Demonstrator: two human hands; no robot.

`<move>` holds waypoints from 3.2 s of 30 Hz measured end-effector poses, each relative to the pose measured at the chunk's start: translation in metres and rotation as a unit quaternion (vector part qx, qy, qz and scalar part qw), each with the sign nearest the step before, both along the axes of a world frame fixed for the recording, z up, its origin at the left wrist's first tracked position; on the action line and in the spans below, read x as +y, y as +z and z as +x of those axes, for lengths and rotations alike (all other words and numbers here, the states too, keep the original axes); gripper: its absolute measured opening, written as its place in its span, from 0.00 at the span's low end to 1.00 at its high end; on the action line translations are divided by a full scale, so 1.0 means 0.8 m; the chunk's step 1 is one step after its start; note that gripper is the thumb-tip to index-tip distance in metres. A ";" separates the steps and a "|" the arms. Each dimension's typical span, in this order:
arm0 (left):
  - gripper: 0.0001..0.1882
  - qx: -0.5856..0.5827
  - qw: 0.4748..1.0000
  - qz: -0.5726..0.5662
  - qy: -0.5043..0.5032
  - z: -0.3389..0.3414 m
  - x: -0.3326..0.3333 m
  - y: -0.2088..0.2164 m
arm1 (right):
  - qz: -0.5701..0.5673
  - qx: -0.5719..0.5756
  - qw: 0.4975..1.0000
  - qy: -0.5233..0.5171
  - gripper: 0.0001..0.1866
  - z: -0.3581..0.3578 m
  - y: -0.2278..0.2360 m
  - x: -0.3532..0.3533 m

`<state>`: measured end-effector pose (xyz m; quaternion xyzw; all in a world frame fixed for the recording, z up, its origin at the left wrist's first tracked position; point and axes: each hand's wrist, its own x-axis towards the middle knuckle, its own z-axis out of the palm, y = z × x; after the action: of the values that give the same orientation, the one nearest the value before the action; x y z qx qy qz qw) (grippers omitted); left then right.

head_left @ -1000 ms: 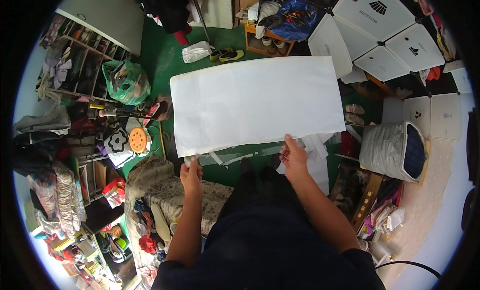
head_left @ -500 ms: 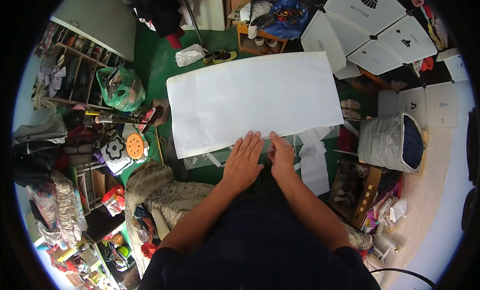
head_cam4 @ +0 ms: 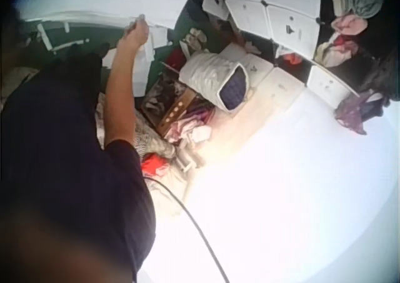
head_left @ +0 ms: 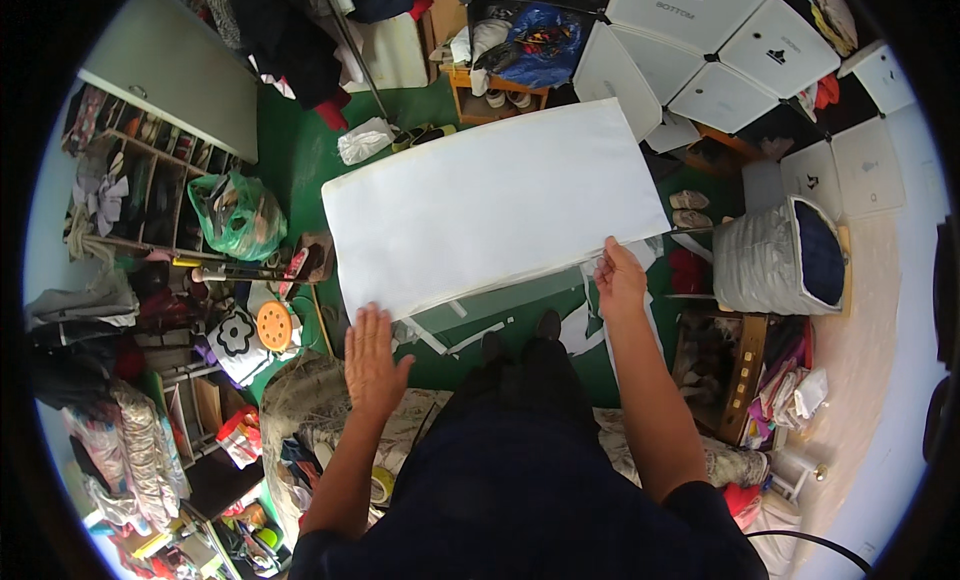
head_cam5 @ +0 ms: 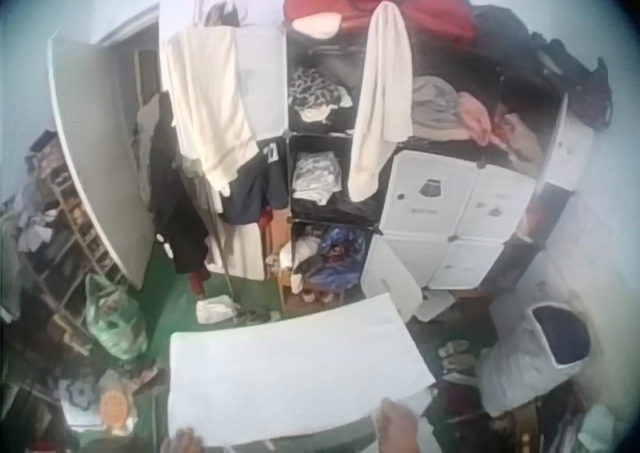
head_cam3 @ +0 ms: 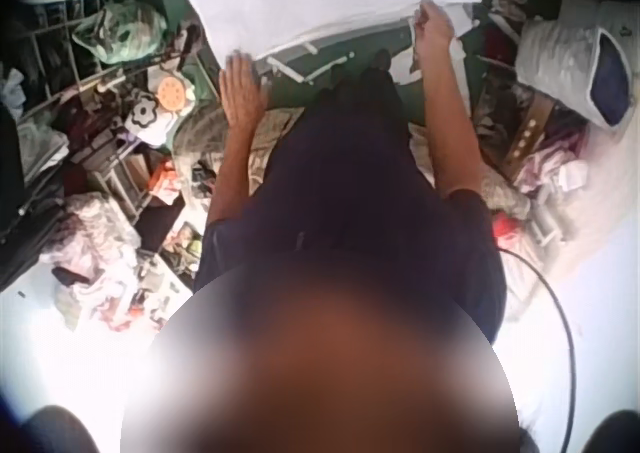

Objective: The person folds white paper sheets into box shapes and secures them with yellow tape. They repeatedly fold, align, and tape the edges, then stack the finished boxes on the floor.

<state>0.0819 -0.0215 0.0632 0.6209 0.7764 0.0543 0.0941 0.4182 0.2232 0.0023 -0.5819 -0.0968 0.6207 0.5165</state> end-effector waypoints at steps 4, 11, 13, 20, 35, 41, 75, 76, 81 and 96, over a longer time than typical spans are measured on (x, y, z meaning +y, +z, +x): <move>0.51 0.025 1.000 -0.004 0.015 -0.022 -0.030 0.002 | 0.026 0.079 0.996 -0.022 0.11 0.002 -0.015 -0.007; 0.47 0.021 0.998 0.011 0.062 -0.030 -0.050 0.011 | 0.030 0.109 0.992 -0.049 0.10 0.016 -0.018 -0.016; 0.44 -0.005 0.999 0.046 0.021 -0.026 -0.028 0.018 | 0.044 0.128 0.989 -0.058 0.10 0.019 -0.015 -0.018; 0.38 -0.112 0.959 0.113 -0.233 0.093 0.143 0.051 | 0.061 0.120 0.985 -0.107 0.09 0.042 -0.018 -0.007; 0.34 -0.072 0.858 0.060 -0.505 0.321 0.402 0.029 | 0.064 0.146 0.972 -0.171 0.08 0.066 -0.019 0.001; 0.26 -0.027 0.808 0.021 -0.588 0.373 0.471 0.015 | 0.064 0.148 0.960 -0.227 0.10 0.049 -0.024 0.013; 0.10 -0.095 0.789 -0.016 -0.607 0.382 0.498 -0.030 | 0.088 0.121 0.929 -0.340 0.11 0.009 -0.059 0.034; 0.10 -0.096 0.789 -0.013 -0.607 0.383 0.497 -0.031 | 0.085 0.119 0.928 -0.343 0.11 0.008 -0.059 0.037; 0.09 -0.094 0.784 0.030 -0.613 0.379 0.495 -0.041 | 0.091 0.131 0.922 -0.353 0.11 -0.013 -0.063 0.057; 0.14 -0.042 0.775 0.064 -0.628 0.379 0.489 -0.043 | 0.133 0.402 0.871 -0.248 0.18 -0.009 -0.036 0.077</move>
<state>0.3847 0.3701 0.0287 0.9721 0.2042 0.0589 0.0995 0.4107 0.2849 -0.0262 -0.2126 0.1853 0.6336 0.7204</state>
